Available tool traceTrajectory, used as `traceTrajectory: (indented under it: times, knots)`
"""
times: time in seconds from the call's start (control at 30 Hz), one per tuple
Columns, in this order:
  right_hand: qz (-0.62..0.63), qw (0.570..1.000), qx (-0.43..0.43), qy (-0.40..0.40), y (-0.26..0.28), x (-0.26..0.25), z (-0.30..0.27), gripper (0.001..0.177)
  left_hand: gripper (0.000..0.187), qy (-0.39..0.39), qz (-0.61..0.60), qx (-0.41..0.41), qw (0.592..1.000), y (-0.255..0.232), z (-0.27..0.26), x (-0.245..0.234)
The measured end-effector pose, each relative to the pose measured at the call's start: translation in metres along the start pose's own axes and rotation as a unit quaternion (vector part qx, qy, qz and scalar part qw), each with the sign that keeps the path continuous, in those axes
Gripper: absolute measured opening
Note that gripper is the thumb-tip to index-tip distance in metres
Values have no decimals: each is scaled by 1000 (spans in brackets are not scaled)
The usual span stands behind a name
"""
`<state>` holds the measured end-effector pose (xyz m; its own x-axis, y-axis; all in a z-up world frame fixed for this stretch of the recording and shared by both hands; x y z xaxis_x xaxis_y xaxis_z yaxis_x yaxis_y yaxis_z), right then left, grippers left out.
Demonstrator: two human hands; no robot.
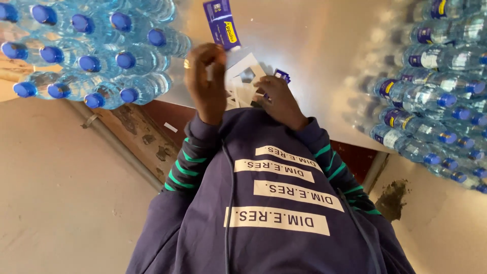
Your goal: Manually applying adhesive labels to plastic water bottles at a production workspace.
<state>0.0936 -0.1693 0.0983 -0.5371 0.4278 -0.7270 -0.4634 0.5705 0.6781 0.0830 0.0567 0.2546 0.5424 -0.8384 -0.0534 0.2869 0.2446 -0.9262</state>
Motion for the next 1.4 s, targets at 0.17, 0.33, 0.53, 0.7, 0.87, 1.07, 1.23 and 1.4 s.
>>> traceTrajectory:
  times: [0.17, 0.33, 0.53, 0.7, 0.87, 1.07, 1.23, 1.4]
  knots:
    - [363, 921, 126, -68, 74, -76, 25, 28, 23, 97, 53, -18, 994, 36, -62, 23]
    - [453, 850, 184, -199, 52, -82, 28, 26, 61, 151, -27, -66, 986, 56, -70, 23]
    - [387, 865, 135, -287, 24, -93, 5, 25, 60, -191, 40, -199, 960, 156, -86, -69]
    - [369, 873, 169, -271, 12, -84, -7, 18, 131, -187, 166, -258, 933, 220, -83, -71]
    - [348, 887, 170, -251, 12, -83, -7, 25, 106, -178, 292, -191, 920, 239, -42, -47]
    - [403, 860, 216, -226, -13, -66, -2, 29, 44, 91, 11, -242, 966, 206, -1, 25]
    - [455, 817, 276, -223, -42, -30, 2, 24, 49, 165, -17, -374, 913, 243, -22, 79]
    - [473, 799, 310, -204, -58, 0, 13, 26, 61, 204, 122, -273, 932, 283, -54, 66]
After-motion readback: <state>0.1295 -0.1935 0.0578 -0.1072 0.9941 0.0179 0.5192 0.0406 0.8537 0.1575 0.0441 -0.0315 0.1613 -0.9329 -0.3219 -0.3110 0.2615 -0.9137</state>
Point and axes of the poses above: each hand's wrist, its own z-axis towards the middle knuckle, its own x-axis out of the palm, y = z × x, the point moved 5 cm from there along z, towards the middle knuckle, and after that the axes turned 5 degrees about -z, right-handed, at the moved point
